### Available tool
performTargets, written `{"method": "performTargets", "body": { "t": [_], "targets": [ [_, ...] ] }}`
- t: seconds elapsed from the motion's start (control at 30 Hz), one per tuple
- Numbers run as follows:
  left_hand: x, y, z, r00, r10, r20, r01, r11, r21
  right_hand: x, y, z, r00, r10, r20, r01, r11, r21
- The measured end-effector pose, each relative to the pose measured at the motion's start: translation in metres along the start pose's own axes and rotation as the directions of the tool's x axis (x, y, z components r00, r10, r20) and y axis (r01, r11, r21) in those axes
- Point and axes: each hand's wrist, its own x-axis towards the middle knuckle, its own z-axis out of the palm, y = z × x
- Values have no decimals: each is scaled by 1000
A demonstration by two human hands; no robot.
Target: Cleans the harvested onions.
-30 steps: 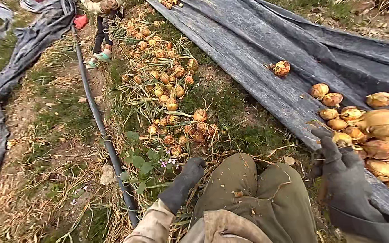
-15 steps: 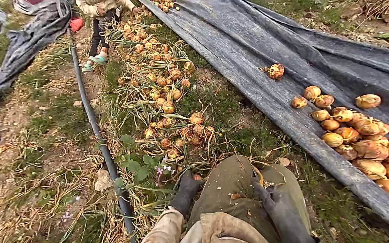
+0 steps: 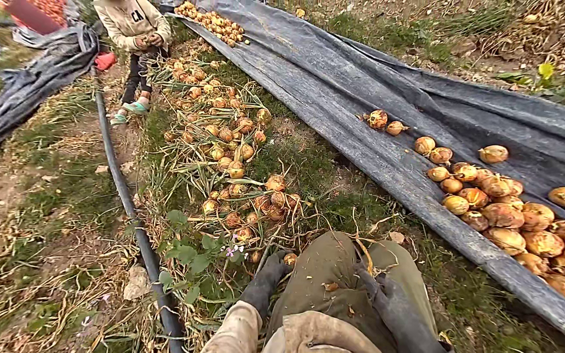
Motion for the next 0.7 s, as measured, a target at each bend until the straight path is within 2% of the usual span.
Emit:
{"method": "performTargets", "body": {
  "t": [0.07,0.23,0.3,0.37,0.43,0.5,0.53,0.57,0.63,0.7],
  "targets": [
    [-22,26,-7,991,120,-60,-118,992,45,-1,-1,-2,999,-47,-15,46,999,-23],
    [-104,115,-4,895,444,-44,-447,891,-83,-4,-24,-1,962,-272,19,272,951,-151],
    [-133,141,10,859,512,-15,-511,854,-98,-1,-37,7,947,-314,71,320,944,-87],
    [-156,160,26,821,571,14,-569,820,-67,-5,-51,16,952,-296,75,294,955,35],
    [-169,170,34,775,622,112,-632,762,139,-12,-60,28,963,-268,42,250,938,242],
    [-180,175,34,778,576,249,-627,694,354,-14,-63,36,962,-274,4,243,862,444],
    [-185,176,34,798,530,287,-602,685,409,-11,-62,36,957,-291,-14,261,833,488],
    [-190,176,33,834,465,296,-551,706,444,-8,-60,35,944,-327,-50,312,834,455],
    [-195,174,34,910,303,282,-409,759,506,-4,-55,33,879,-437,-189,466,872,149],
    [-193,170,35,939,217,267,-333,766,549,-4,-47,28,756,-574,-315,564,815,-133]
  ]
}}
